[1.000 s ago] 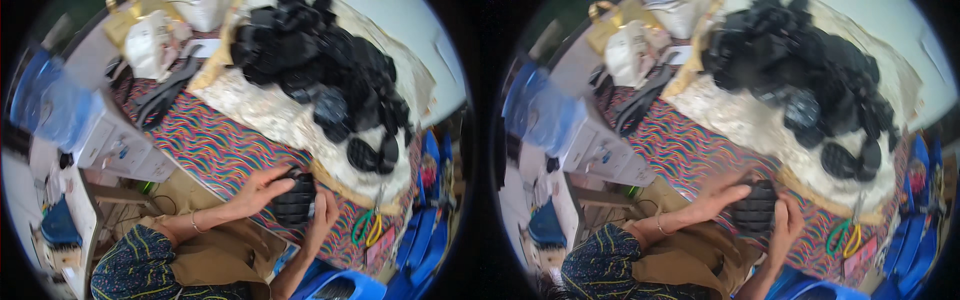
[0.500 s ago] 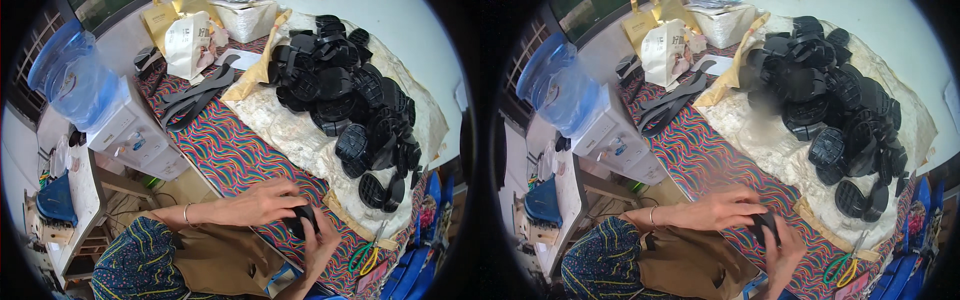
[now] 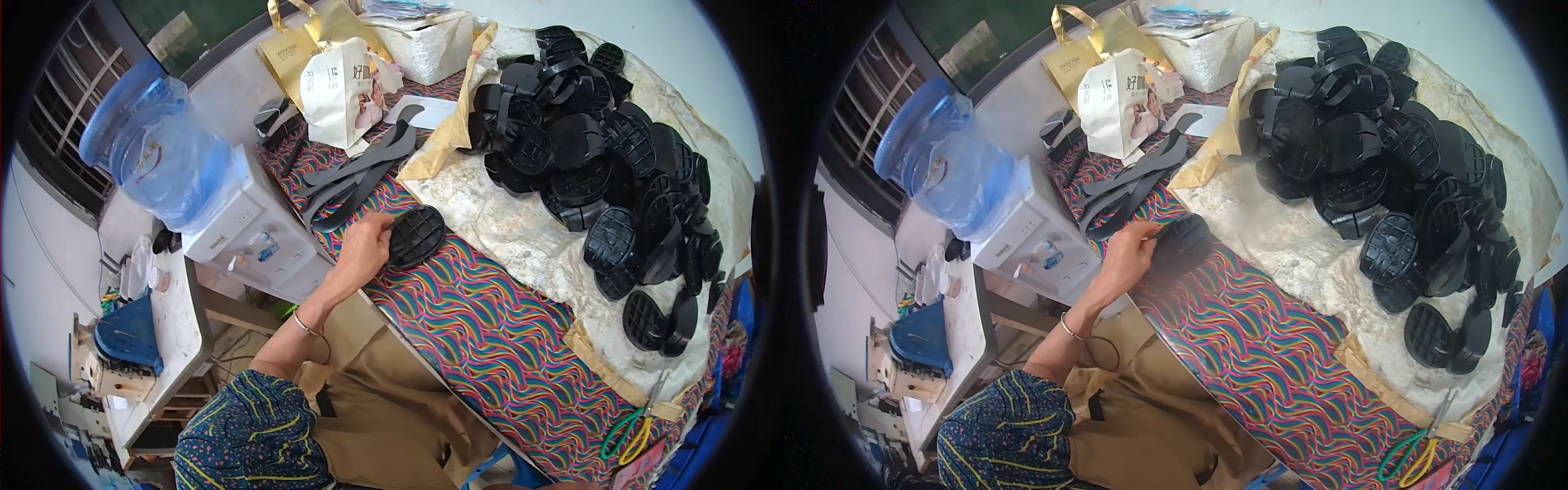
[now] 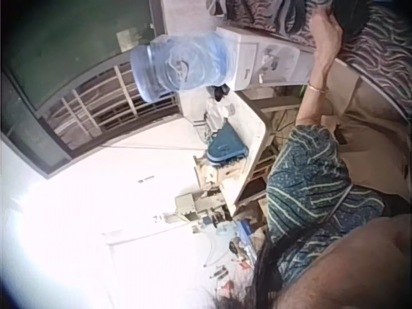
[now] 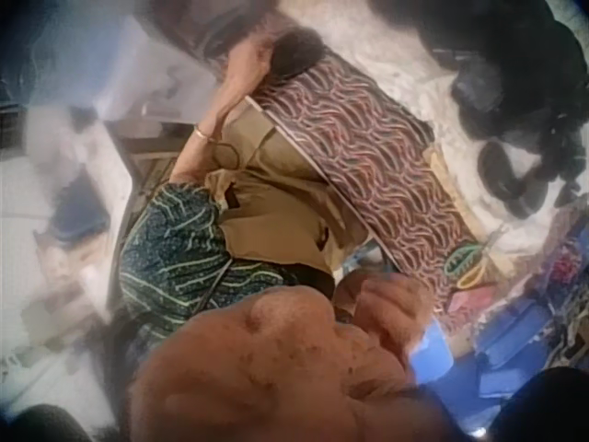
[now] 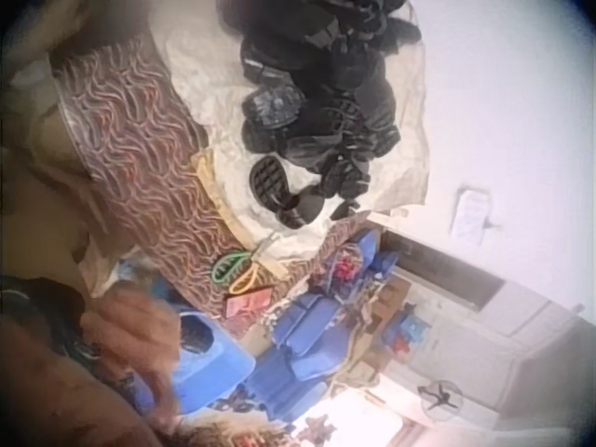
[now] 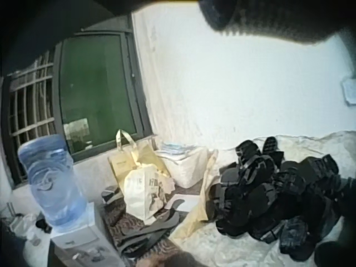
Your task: The person assembles black sandals by hand, attaching straps to the soles. They repeatedly pick up a sole and a strap, align the strap, and press it into place on the sole. The person handles the components one at a time and places the assembled sandals on the table.
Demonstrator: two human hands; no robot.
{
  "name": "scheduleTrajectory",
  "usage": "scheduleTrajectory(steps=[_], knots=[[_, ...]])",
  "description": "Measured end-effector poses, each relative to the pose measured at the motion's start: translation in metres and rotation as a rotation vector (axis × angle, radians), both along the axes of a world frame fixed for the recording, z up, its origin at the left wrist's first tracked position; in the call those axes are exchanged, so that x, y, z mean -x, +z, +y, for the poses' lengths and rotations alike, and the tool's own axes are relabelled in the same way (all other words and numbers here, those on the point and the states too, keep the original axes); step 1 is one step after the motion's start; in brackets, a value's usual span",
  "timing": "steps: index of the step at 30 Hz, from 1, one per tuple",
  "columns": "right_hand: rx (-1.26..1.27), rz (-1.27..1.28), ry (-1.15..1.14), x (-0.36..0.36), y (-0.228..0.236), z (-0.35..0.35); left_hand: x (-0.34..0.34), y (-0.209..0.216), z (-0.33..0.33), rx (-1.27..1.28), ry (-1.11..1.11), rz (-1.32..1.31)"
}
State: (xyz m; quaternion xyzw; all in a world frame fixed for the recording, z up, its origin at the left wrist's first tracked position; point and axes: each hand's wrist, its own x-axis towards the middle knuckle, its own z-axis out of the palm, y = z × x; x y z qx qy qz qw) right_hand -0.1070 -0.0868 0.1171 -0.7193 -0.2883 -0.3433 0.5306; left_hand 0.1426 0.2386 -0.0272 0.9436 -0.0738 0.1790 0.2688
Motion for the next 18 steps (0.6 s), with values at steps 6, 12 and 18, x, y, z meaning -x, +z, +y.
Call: scheduleTrajectory(steps=[6,12,18], knots=[[0.107,0.017,0.249,-0.01,0.025,-0.015,-0.038,0.023,0.006,-0.202,-0.023,-0.161],[-0.354,0.23,0.016,0.037,0.002,0.013,-0.113,0.007,0.076,-0.335,0.022,-0.295],[-0.428,-0.164,0.097,0.013,-0.01,0.014,-0.15,-0.009,0.087,-0.218,-0.008,-0.307]])
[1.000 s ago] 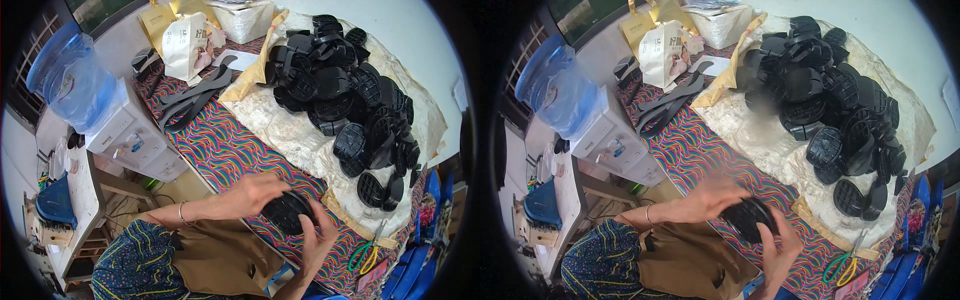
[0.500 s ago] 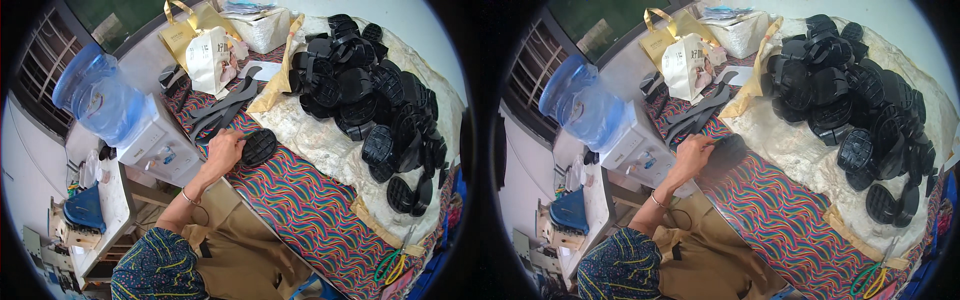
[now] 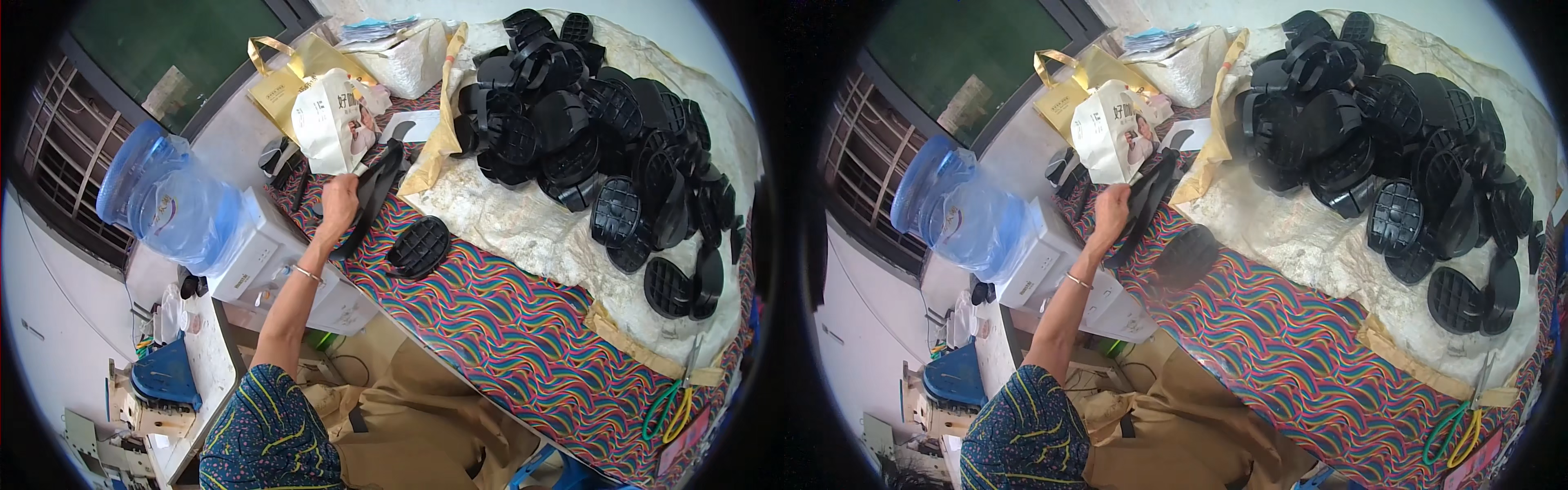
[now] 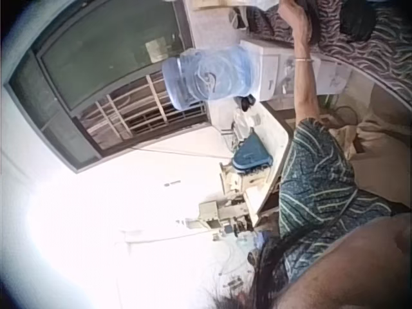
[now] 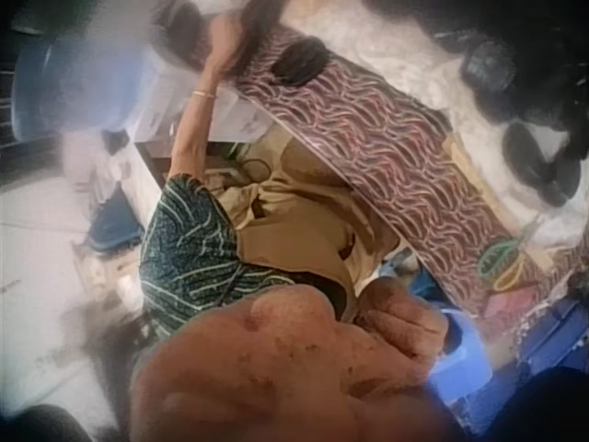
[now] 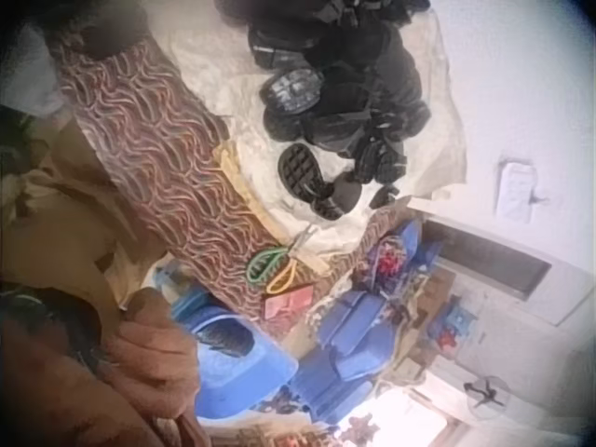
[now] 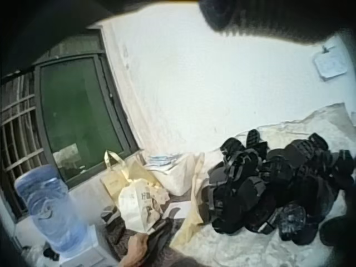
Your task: The person assembles black sandals by hand, attaching straps to the soles. They repeatedly pick up a sole and a strap, align the strap, and press it into place on the sole. The person handles the components one at a time and places the assembled sandals on the table.
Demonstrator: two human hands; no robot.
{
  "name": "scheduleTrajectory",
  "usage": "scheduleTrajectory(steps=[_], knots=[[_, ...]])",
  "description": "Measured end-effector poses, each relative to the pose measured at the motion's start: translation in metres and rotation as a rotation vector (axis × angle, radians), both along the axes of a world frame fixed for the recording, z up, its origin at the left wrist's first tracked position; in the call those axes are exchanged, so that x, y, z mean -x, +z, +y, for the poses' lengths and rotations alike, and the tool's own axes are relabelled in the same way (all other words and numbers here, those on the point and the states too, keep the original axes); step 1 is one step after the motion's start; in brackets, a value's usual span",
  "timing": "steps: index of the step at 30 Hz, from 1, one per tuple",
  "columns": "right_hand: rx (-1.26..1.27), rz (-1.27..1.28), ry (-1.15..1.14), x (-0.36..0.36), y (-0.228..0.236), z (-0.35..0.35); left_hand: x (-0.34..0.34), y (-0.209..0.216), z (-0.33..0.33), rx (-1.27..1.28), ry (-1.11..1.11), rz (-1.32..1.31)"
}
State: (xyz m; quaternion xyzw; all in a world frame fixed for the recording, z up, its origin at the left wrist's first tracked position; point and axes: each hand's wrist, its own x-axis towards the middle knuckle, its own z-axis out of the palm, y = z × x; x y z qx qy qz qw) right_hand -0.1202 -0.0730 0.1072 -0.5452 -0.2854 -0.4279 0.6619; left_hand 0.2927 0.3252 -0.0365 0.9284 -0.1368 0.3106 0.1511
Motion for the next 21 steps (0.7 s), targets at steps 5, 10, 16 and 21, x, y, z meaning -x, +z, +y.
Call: scheduleTrajectory(steps=[5,10,16,21], knots=[[0.046,0.198,0.117,0.023,-0.005,-0.004,0.022,0.064,0.001,0.459,0.09,0.04],[0.085,0.177,0.135,0.025,-0.008,-0.007,0.084,0.128,-0.063,0.96,-0.33,0.56],[-0.153,-0.161,0.011,0.011,-0.02,0.003,0.159,0.122,-0.145,1.437,-0.8,1.217],[-0.3,0.715,-0.289,-0.048,-0.074,0.02,0.221,0.072,-0.214,1.665,-0.901,1.767]])
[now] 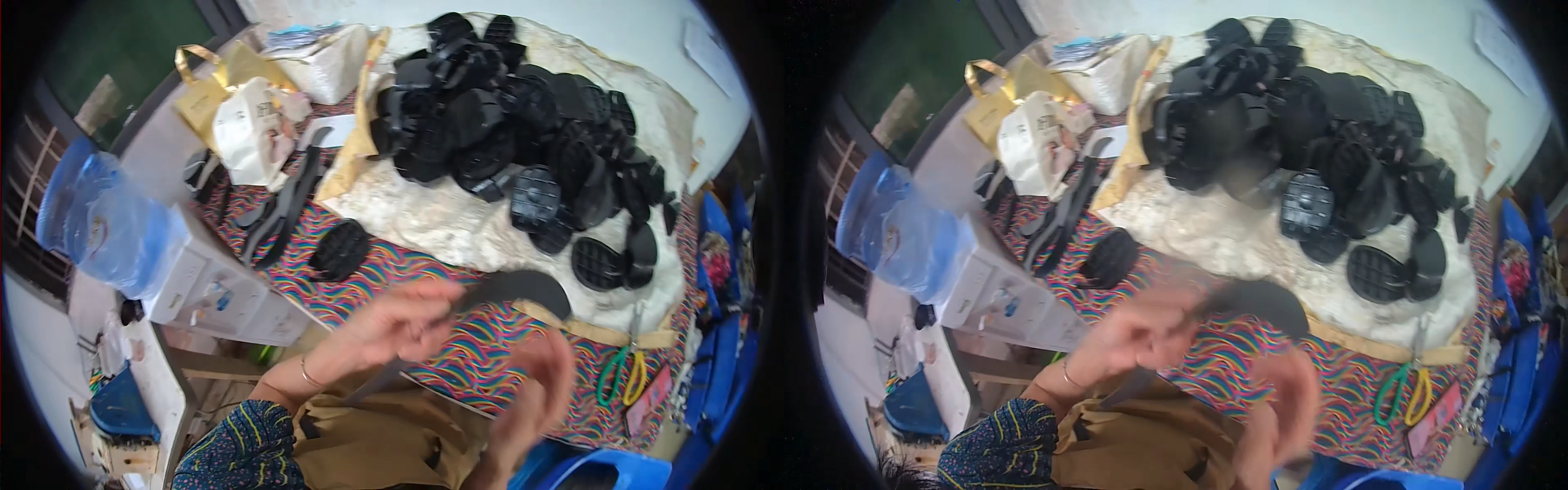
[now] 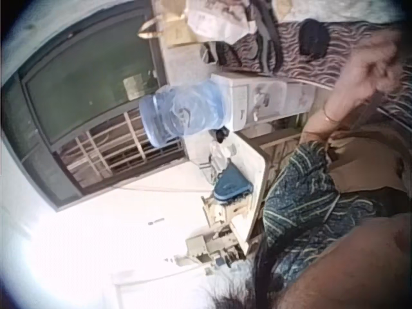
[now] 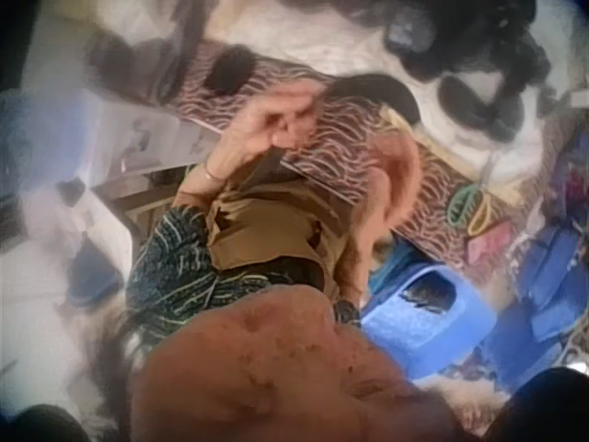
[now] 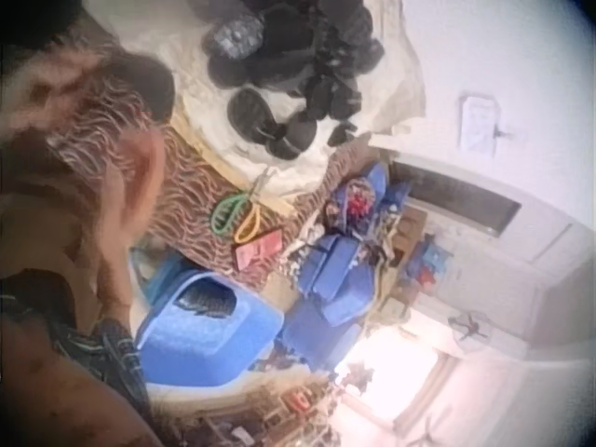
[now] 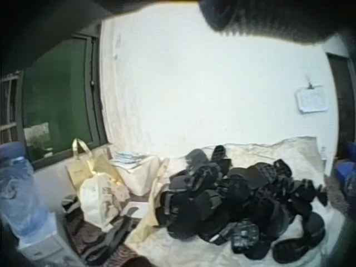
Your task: The person assembles black sandals by hand, attaching straps to the soles. They repeatedly pick up a sole and a strap, align the strap, and press it into place on the sole. The person handles the components one at a time and places the assembled sandals on the table.
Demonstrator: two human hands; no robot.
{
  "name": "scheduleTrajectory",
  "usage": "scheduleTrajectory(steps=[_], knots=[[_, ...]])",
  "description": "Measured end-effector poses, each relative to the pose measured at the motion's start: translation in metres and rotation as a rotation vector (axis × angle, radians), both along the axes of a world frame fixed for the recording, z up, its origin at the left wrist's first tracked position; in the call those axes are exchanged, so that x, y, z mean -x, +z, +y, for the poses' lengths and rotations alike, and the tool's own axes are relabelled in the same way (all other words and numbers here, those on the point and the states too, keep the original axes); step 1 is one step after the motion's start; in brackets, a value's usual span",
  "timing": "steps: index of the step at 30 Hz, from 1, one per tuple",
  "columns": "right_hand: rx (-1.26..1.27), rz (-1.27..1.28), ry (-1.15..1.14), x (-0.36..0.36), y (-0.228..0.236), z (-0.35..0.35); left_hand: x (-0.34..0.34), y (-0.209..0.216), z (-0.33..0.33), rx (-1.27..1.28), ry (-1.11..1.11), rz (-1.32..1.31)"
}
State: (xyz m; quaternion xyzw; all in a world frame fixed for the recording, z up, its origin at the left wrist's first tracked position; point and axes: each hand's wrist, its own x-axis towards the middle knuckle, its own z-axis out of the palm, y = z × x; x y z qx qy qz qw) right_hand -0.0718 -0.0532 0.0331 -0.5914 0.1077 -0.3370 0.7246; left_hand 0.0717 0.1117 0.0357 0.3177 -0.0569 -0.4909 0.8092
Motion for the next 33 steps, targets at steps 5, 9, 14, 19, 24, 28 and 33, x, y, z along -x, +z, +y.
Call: scheduleTrajectory(steps=[5,9,14,19,24,28,33], knots=[[-0.019,-0.216,0.211,0.004,-0.026,-0.039,0.063,-0.023,-0.068,0.063,-0.431,0.188],[-0.26,-0.113,-0.172,0.027,-0.013,-0.06,0.071,-0.017,-0.069,-0.122,-0.41,-0.448],[-0.324,-0.218,-0.278,0.062,-0.03,-0.088,0.045,-0.02,-0.053,-0.281,-0.335,-1.118],[-0.221,-0.34,0.147,0.099,-0.036,-0.104,0.008,-0.012,-0.053,-0.228,-0.319,-1.018],[-0.473,-0.416,0.355,0.067,-0.029,-0.098,0.002,0.016,-0.069,-0.384,-0.561,-1.15],[0.211,0.422,0.527,0.037,-0.016,-0.075,0.005,0.022,-0.092,-0.416,-0.635,-1.52],[0.014,0.532,0.543,0.032,-0.045,-0.065,-0.043,0.009,-0.108,-0.301,-0.521,-1.485]])
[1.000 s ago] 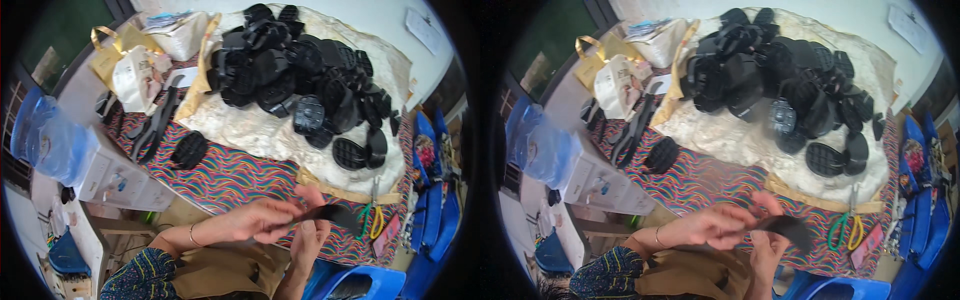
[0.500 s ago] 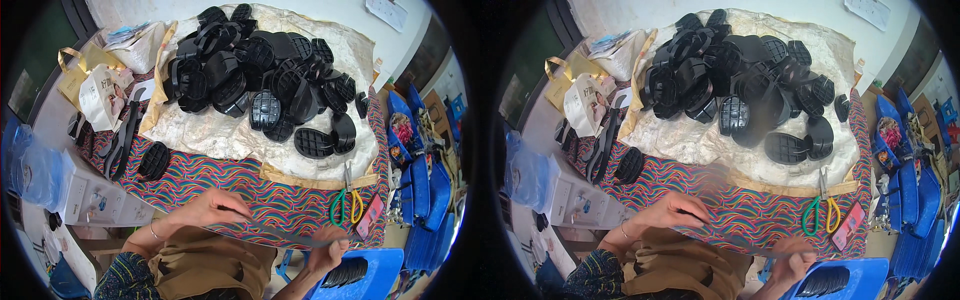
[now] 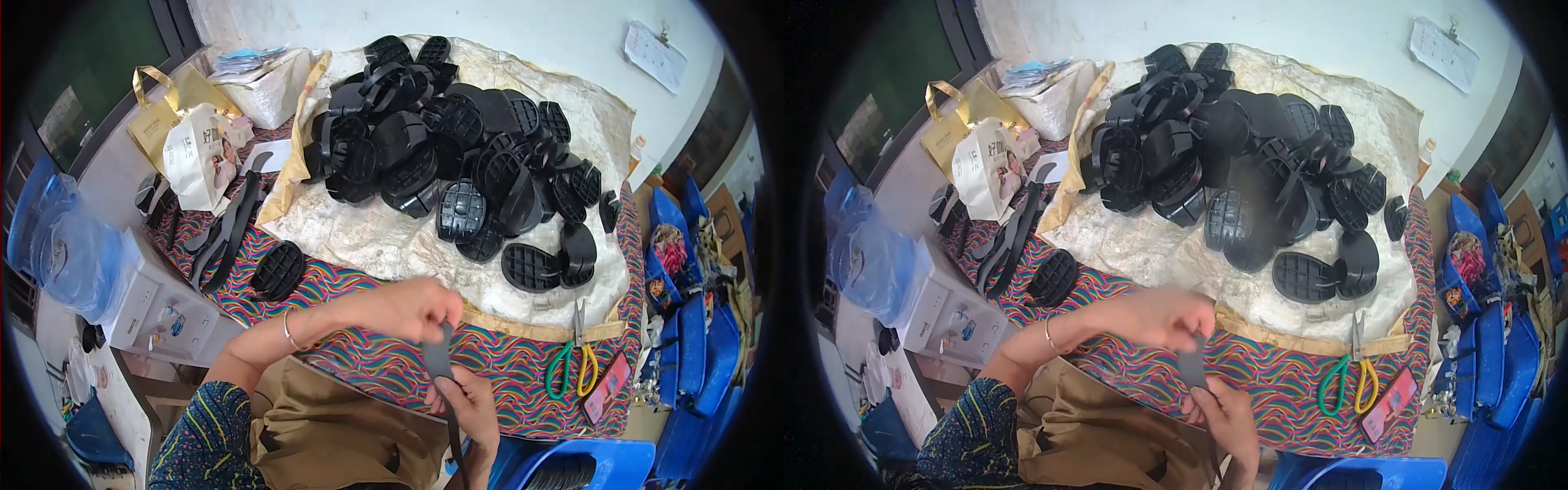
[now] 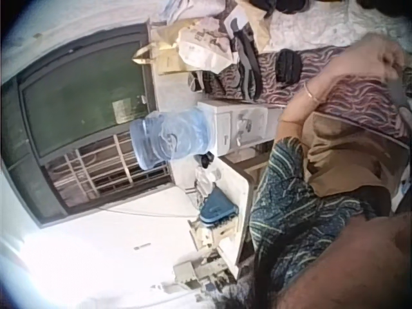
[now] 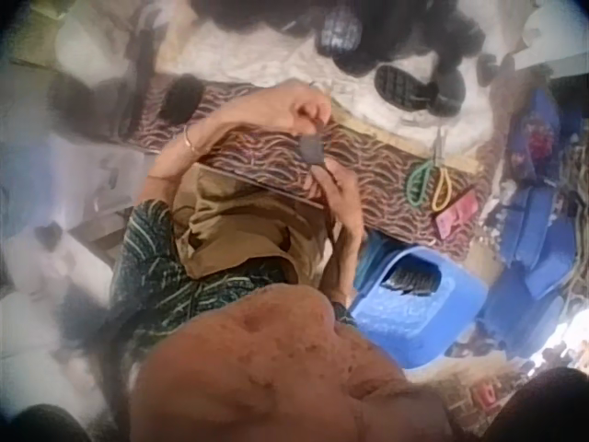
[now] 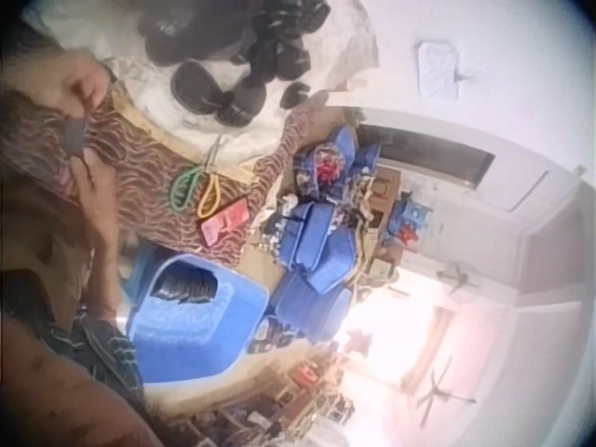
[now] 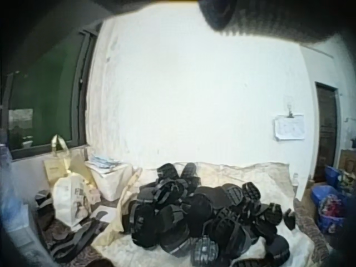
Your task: The person assembles black sandals by hand, attaching straps to the soles. They repeatedly pick up a sole and a strap, align the strap, and press it into place on the sole. The person handles the components one at a time and places the assembled sandals on the table.
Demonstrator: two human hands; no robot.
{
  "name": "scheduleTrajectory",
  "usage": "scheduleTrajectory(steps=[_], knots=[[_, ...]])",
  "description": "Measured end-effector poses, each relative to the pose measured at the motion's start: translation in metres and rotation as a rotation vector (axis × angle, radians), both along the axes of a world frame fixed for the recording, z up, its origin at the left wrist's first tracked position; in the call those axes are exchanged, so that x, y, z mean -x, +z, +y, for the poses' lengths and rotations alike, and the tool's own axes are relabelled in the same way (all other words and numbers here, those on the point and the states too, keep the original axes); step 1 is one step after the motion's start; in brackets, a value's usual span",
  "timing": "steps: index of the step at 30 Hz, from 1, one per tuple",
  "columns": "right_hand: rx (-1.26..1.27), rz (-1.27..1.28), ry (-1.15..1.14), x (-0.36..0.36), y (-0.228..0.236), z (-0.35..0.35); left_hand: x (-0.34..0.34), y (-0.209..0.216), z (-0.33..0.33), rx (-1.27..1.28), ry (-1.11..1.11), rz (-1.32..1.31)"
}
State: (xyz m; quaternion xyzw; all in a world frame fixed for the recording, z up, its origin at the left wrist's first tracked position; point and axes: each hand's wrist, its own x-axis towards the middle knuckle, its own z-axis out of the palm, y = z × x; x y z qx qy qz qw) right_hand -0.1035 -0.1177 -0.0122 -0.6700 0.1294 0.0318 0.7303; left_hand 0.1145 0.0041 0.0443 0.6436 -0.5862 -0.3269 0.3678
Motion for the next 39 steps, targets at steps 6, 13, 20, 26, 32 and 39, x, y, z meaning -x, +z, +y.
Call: scheduleTrajectory(steps=[6,13,20,26,32,39], knots=[[-0.31,-0.092,-0.299,0.0,-0.023,-0.003,-0.098,0.0,-0.014,0.54,0.831,-0.08],[-0.336,-0.116,-0.299,-0.008,-0.024,-0.007,-0.158,0.023,-0.056,0.666,0.973,-0.833],[-0.416,-0.102,-0.429,-0.008,-0.02,-0.012,-0.091,0.013,-0.162,0.612,0.642,-0.864],[-0.459,-0.133,-0.37,-0.006,-0.028,-0.016,-0.079,-0.016,-0.186,0.395,0.562,-1.049],[-0.488,-0.151,-0.364,-0.004,-0.029,-0.019,-0.06,-0.025,-0.16,0.359,0.484,-1.115],[-0.517,-0.178,-0.35,-0.002,-0.032,-0.021,-0.039,-0.003,-0.149,0.371,0.282,-1.138]])
